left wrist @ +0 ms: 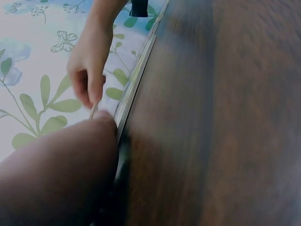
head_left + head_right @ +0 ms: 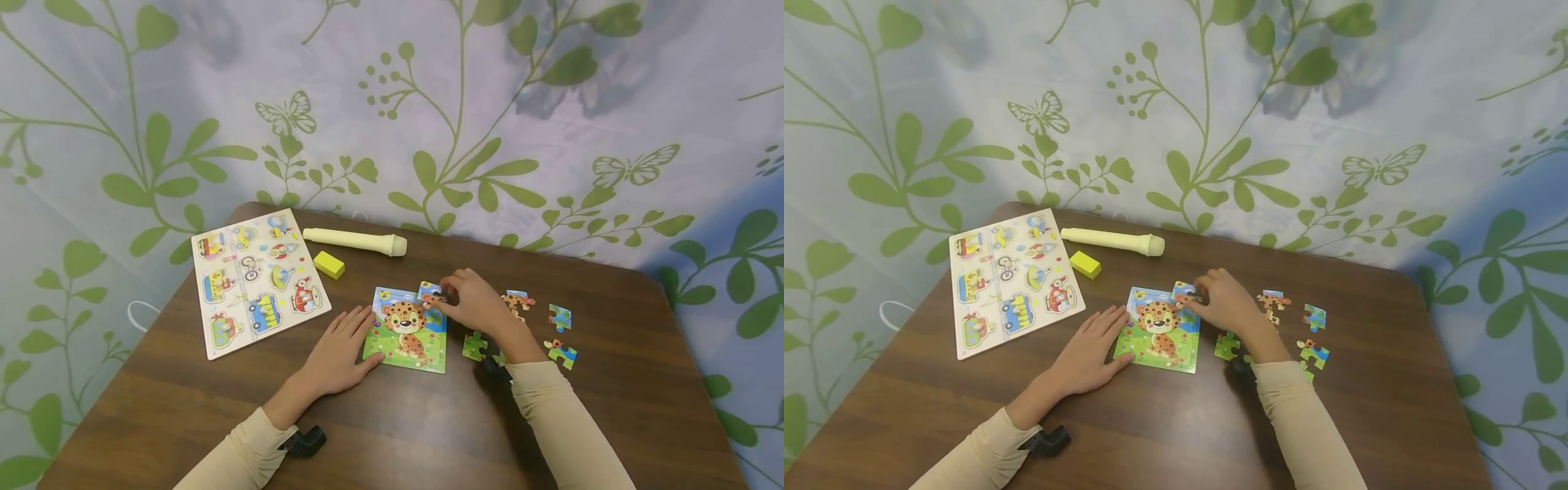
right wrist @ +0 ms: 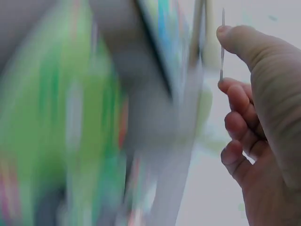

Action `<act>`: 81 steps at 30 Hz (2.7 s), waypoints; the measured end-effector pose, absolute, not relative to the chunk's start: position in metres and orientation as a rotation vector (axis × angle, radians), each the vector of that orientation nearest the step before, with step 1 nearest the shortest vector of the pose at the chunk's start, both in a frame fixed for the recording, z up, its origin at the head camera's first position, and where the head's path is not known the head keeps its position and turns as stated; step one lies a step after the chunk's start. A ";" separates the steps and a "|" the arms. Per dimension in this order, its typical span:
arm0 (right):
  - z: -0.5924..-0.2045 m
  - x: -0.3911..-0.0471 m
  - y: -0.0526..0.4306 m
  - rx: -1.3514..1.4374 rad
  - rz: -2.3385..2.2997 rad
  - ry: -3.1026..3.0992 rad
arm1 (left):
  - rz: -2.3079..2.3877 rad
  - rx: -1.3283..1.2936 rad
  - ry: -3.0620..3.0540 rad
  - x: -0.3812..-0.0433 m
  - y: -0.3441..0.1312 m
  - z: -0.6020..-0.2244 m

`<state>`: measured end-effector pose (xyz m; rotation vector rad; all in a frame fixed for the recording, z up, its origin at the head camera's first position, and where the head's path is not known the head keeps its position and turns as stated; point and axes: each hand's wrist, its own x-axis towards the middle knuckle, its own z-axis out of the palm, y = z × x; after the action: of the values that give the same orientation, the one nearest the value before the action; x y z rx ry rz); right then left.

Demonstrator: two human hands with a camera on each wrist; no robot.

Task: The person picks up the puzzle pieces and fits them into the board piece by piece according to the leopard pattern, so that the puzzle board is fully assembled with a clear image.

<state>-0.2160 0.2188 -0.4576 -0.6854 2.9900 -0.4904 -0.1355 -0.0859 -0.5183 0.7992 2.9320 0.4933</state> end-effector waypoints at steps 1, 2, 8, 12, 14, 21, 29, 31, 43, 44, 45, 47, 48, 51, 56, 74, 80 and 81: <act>-0.458 -0.214 0.207 -0.723 -0.463 2.986 | 0.494 0.801 2.938 -0.136 -0.086 -0.519; -0.459 -0.213 0.197 -0.759 -0.434 2.980 | 0.491 0.798 2.940 -0.135 -0.086 -0.519; -0.471 -0.210 0.151 -0.896 -0.266 2.956 | 0.519 0.792 2.932 -0.133 -0.085 -0.518; -0.474 -0.209 0.142 -0.905 -0.178 2.979 | 0.507 0.810 2.944 -0.134 -0.083 -0.517; -0.473 -0.208 0.140 -0.876 -0.161 2.995 | 0.502 0.829 2.957 -0.135 -0.083 -0.517; -0.470 -0.206 0.136 -0.811 -0.176 2.990 | 0.439 0.826 2.985 -0.137 -0.081 -0.516; -0.478 -0.206 0.131 -0.714 -0.243 2.990 | 0.468 0.831 2.976 -0.135 -0.081 -0.515; -0.477 -0.206 0.130 -0.697 -0.295 2.989 | 0.471 0.831 2.980 -0.135 -0.081 -0.515; -0.463 -0.209 0.216 -0.587 -0.742 2.902 | 0.483 0.775 2.996 -0.139 -0.077 -0.515; -0.461 -0.209 0.234 -0.563 -0.755 2.922 | 0.493 0.776 2.999 -0.139 -0.077 -0.514; -0.460 -0.208 0.253 -0.529 -0.761 2.941 | 0.505 0.782 3.002 -0.139 -0.078 -0.514; -0.458 -0.206 0.290 -0.448 -0.734 2.965 | 0.520 0.790 3.006 -0.138 -0.077 -0.514; -0.458 -0.204 0.307 -0.406 -0.709 2.963 | 0.527 0.793 3.005 -0.138 -0.077 -0.515; -0.462 -0.203 0.348 -0.319 -0.651 2.925 | 0.512 0.781 3.008 -0.138 -0.077 -0.516; -0.470 -0.206 0.380 -0.278 -0.621 2.874 | 0.508 0.777 3.001 -0.138 -0.078 -0.517; -0.471 -0.206 0.381 -0.378 -0.428 2.958 | 0.556 0.773 3.014 -0.139 -0.078 -0.517; -0.476 -0.204 0.375 -0.370 -0.387 3.021 | 0.533 0.778 3.007 -0.139 -0.077 -0.517; -0.475 -0.204 0.373 -0.362 -0.408 3.028 | 0.534 0.783 3.008 -0.139 -0.077 -0.517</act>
<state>-0.2036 0.3727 -0.4754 -0.3617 3.0282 -0.4082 -0.1388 -0.0771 -0.5174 0.7828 3.0076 0.5342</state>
